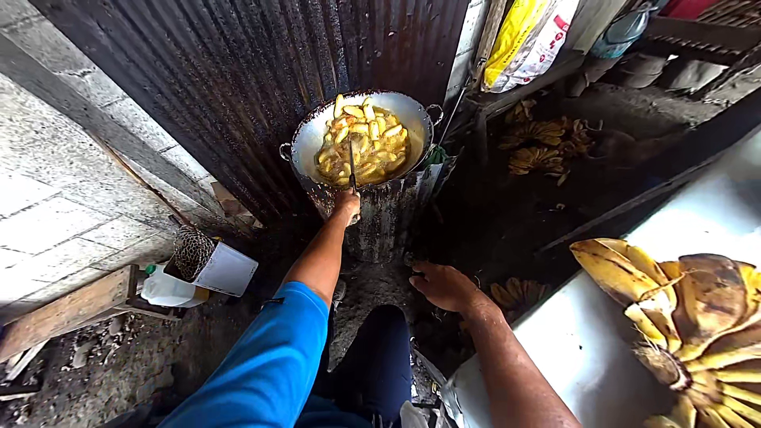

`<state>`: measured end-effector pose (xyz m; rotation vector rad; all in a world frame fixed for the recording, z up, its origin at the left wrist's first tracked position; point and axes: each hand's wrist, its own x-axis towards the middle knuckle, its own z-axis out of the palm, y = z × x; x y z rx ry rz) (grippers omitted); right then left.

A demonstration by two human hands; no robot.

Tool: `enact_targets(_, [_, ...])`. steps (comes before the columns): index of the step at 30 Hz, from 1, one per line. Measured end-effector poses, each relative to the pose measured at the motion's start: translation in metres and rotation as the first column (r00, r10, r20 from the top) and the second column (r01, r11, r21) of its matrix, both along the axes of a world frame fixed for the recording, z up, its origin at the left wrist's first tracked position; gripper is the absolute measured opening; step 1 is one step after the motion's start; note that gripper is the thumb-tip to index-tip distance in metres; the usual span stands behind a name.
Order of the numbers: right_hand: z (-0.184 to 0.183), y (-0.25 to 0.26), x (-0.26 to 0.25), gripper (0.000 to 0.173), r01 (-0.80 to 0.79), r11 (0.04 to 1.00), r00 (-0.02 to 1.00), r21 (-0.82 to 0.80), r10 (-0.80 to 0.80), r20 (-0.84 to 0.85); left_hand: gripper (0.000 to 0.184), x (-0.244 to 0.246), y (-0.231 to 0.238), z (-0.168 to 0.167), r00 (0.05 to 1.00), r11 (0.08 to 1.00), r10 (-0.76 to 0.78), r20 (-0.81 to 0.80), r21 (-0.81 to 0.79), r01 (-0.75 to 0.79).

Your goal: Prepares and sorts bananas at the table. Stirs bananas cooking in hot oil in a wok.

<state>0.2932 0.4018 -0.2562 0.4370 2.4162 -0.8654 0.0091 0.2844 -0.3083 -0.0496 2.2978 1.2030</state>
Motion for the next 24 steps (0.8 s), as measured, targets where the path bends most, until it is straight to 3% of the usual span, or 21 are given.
enact_targets(2, [-0.002, 0.001, 0.000, 0.049, 0.004, 1.000, 1.000, 0.012, -0.003, -0.006, 0.048, 0.015, -0.003, 0.006, 0.990, 0.989, 0.089, 0.109, 0.105, -0.100])
enact_targets(4, [-0.002, 0.002, 0.000, 0.048, -0.001, 1.000, 1.000, 0.014, 0.001, -0.010, 0.046, 0.025, -0.024, 0.020, 0.983, 0.984, 0.080, 0.166, 0.146, -0.105])
enact_targets(9, [-0.003, 0.002, -0.002, 0.047, -0.018, 1.000, 1.000, 0.015, 0.018, -0.013, 0.040, 0.048, -0.119, 0.059, 0.983, 0.953, 0.084, 0.164, 0.274, -0.127])
enact_targets(12, [-0.003, 0.001, -0.001, 0.048, -0.005, 1.000, 1.000, 0.010, 0.005, -0.015, 0.041, 0.061, -0.141, 0.067, 0.976, 0.935, 0.155, 0.155, 0.296, -0.196])
enact_targets(15, [-0.004, 0.001, 0.000, 0.050, -0.008, 1.000, 1.000, 0.010, 0.008, -0.027, 0.042, 0.057, -0.132, 0.061, 0.978, 0.942, 0.199, 0.058, 0.265, -0.208])
enact_targets(20, [-0.001, 0.000, 0.000, 0.049, 0.003, 1.000, 1.000, -0.009, -0.003, 0.005, 0.047, 0.014, -0.077, 0.032, 0.978, 0.968, 0.197, -0.061, 0.167, -0.185])
enact_targets(24, [0.000, -0.002, -0.001, 0.052, 0.009, 1.000, 1.000, -0.009, -0.009, 0.027, 0.040, -0.031, -0.026, 0.008, 0.964, 0.964, 0.242, 0.109, 0.090, -0.252])
